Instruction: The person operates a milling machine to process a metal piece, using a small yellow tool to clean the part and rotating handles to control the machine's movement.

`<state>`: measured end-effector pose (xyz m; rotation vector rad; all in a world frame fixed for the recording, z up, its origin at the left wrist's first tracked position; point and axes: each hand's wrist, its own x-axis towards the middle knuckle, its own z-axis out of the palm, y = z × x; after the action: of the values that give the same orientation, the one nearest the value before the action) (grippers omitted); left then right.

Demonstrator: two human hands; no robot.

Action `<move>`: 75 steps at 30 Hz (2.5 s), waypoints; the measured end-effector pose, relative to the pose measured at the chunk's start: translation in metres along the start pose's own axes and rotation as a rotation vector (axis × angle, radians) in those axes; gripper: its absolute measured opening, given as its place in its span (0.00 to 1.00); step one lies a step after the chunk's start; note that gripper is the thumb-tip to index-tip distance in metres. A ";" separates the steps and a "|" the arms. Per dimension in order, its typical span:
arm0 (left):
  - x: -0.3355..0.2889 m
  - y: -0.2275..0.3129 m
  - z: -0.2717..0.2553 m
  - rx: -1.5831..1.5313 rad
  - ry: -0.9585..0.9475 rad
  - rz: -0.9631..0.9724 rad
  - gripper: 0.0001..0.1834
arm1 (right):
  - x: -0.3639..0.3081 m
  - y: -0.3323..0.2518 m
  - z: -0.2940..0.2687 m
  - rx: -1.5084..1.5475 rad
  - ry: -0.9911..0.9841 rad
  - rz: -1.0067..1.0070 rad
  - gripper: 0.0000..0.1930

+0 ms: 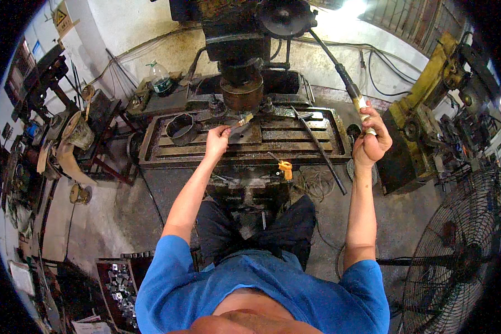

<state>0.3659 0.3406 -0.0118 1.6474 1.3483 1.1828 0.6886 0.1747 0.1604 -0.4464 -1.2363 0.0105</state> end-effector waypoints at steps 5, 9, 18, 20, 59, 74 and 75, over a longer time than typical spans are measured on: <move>-0.005 0.013 -0.005 0.014 -0.089 -0.092 0.13 | 0.007 -0.002 -0.004 -0.042 -0.027 -0.018 0.13; -0.003 0.007 -0.004 0.070 -0.070 0.018 0.14 | 0.016 -0.009 0.005 -0.048 0.019 -0.005 0.11; 0.007 -0.011 0.006 0.037 -0.051 0.119 0.15 | 0.043 -0.014 0.012 -0.194 -0.055 -0.155 0.10; 0.007 -0.007 0.006 0.016 -0.074 0.053 0.15 | 0.050 -0.016 0.014 -0.200 -0.080 -0.188 0.09; -0.004 -0.011 -0.122 0.543 0.390 0.236 0.13 | -0.127 0.000 -0.006 -0.186 -0.357 0.958 0.17; -0.032 0.000 -0.189 0.880 0.090 0.076 0.24 | -0.320 0.109 -0.019 -0.151 -0.309 1.243 0.11; -0.043 -0.011 -0.208 0.874 0.094 0.046 0.24 | -0.314 0.099 -0.013 -0.178 -0.324 1.152 0.14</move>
<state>0.1654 0.2944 0.0405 2.2200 2.0732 0.7152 0.6162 0.1833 -0.1610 -1.2983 -1.1425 0.9879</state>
